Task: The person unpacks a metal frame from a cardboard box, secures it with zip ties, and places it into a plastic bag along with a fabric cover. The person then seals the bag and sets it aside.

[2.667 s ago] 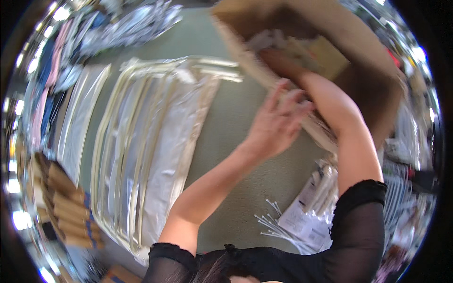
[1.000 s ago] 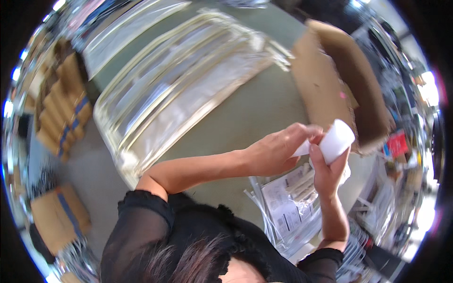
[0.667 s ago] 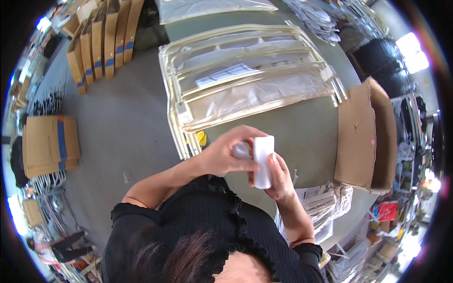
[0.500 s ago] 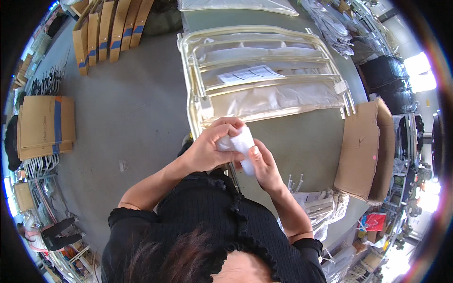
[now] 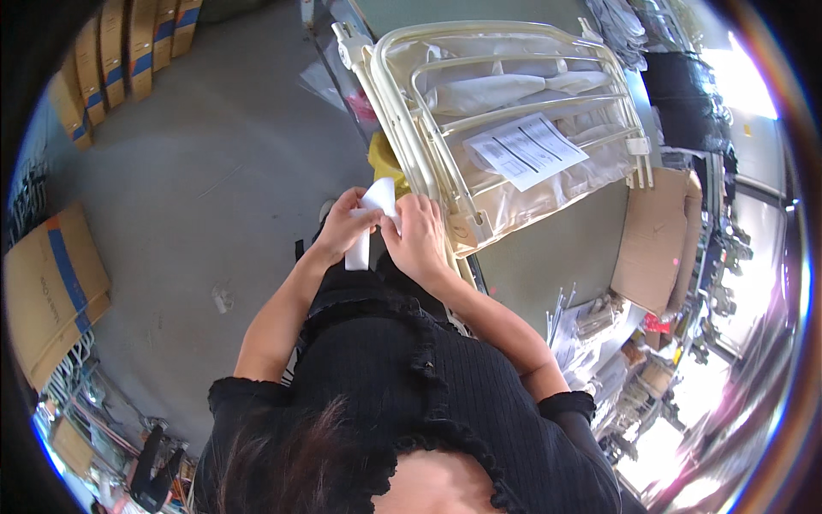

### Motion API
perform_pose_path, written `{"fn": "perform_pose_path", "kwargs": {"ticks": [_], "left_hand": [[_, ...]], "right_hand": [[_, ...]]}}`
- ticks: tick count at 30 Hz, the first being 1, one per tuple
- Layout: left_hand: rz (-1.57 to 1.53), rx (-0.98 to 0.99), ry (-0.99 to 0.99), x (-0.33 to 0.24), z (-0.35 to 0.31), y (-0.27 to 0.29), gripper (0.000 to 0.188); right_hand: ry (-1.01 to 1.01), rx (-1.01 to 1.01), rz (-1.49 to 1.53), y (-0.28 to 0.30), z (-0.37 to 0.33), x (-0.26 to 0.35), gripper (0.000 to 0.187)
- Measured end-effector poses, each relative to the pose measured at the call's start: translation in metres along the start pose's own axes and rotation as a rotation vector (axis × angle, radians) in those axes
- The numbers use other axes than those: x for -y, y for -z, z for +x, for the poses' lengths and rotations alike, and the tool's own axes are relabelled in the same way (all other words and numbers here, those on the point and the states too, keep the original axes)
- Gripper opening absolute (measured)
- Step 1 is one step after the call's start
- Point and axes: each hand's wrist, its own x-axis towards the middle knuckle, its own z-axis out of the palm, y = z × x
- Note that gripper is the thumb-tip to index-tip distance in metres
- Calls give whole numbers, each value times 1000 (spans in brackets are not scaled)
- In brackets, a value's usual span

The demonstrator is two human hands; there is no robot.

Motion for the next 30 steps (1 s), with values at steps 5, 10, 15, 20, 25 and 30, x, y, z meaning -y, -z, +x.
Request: {"fn": "perform_pose_path", "kwargs": {"ticks": [5,10,15,20,25,30], "left_hand": [[230,-72,-66,10,66,-6,42],[216,-128,-6,37,90,-11,48],[-1,-158,259,8,79,-20,44],[-260,337,297,25,90,2,31],[-263,375,278,24,92,-8,34],[3,319,251,12,95,-14,34]], "right_hand": [[255,98,-619,-12,36,-9,10],[374,104,-861,-19,44,-19,6],[337,142,-898,-24,45,-17,6],[270,188,-901,-21,42,-13,5],[300,179,-711,-10,43,-10,4],[225,94,-378,32,34,2,16]]}}
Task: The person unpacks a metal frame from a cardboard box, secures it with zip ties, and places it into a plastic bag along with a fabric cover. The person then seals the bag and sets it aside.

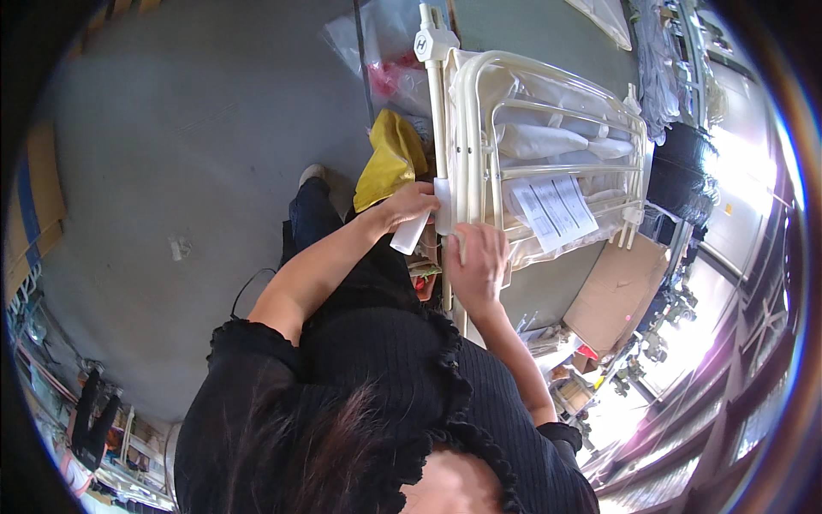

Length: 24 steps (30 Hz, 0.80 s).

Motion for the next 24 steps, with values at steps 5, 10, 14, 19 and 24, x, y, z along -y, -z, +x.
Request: {"fn": "perform_pose_path", "kwargs": {"ticks": [5,10,14,19,24], "left_hand": [[-228,98,-34,1,-11,2,35],[-107,2,-52,2,-5,-7,44],[-51,-25,-70,6,3,-6,46],[-60,-158,7,0,-19,-5,61],[-251,-321,36,-7,-48,5,59]], "right_hand": [[-188,0,123,20,-10,-24,15],[-251,43,147,23,-9,-31,13],[-230,32,173,23,-3,-27,12],[-186,-7,176,28,3,-24,11],[-225,27,280,32,1,-2,10]]}}
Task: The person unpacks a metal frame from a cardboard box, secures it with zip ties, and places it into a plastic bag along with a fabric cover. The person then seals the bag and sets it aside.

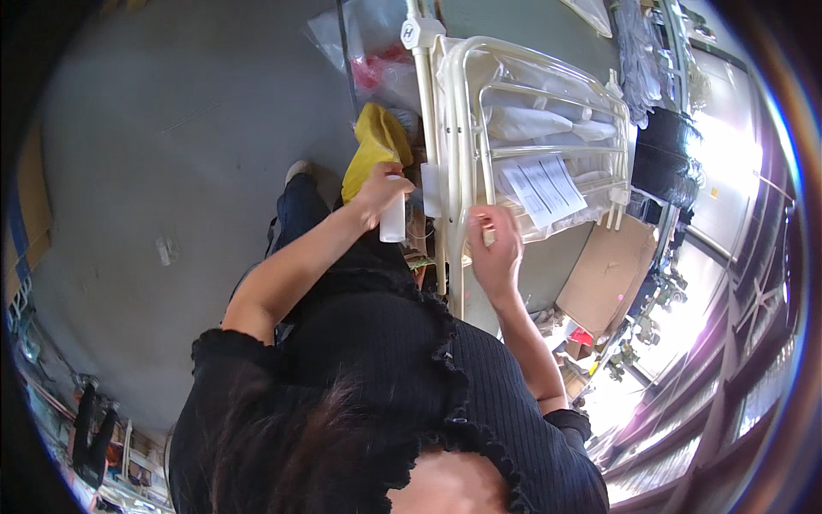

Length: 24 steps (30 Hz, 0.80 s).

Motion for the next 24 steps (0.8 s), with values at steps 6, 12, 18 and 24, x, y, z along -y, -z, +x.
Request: {"fn": "perform_pose_path", "kwargs": {"ticks": [6,12,18,24], "left_hand": [[44,71,-547,-30,-72,-40,29],[634,323,-842,-52,-92,-42,34],[714,276,-759,-44,-63,-51,27],[562,3,-343,-44,-33,-85,31]], "right_hand": [[-574,513,894,-16,-16,16,28],[-364,317,414,8,-19,10,39],[-595,395,723,21,-8,-30,42],[-298,-148,-85,-9,18,-46,44]]}}
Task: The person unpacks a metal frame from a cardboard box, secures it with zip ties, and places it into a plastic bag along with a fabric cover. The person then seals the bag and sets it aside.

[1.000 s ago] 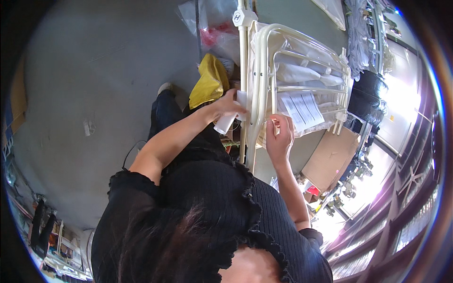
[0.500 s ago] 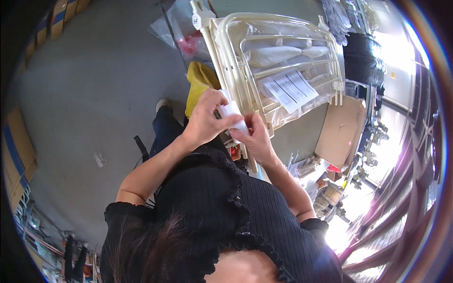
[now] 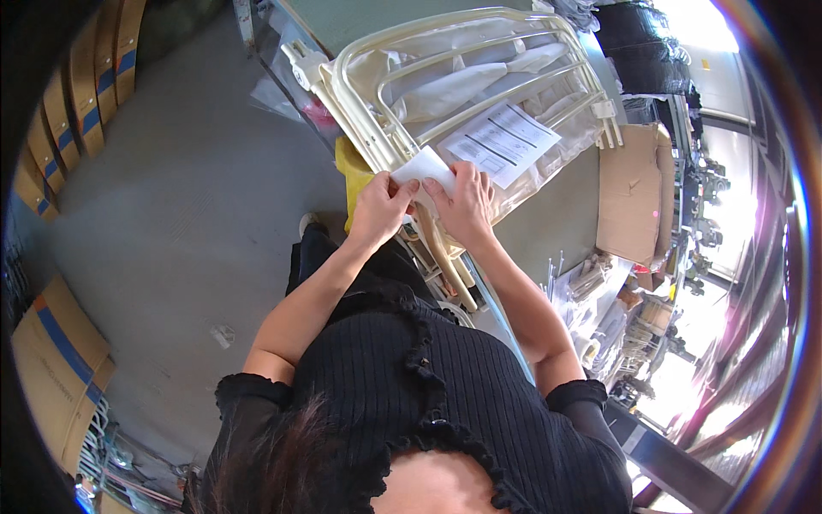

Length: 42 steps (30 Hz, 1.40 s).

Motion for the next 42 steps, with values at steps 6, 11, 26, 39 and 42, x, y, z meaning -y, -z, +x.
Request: {"fn": "perform_pose_path", "kwargs": {"ticks": [6,11,26,39,42], "left_hand": [[-115,-65,136,4,10,-1,29],[-135,-102,154,4,9,-1,36],[-196,-400,205,-9,29,-47,104],[-370,-66,256,20,43,-45,47],[-253,-137,336,-2,37,-36,58]], "right_hand": [[-175,314,11,1,16,-6,44],[-401,711,405,15,37,-18,37],[-22,31,143,-6,-1,-6,30],[-85,131,201,5,-11,-21,47],[-70,-255,168,27,-33,-39,42]]}}
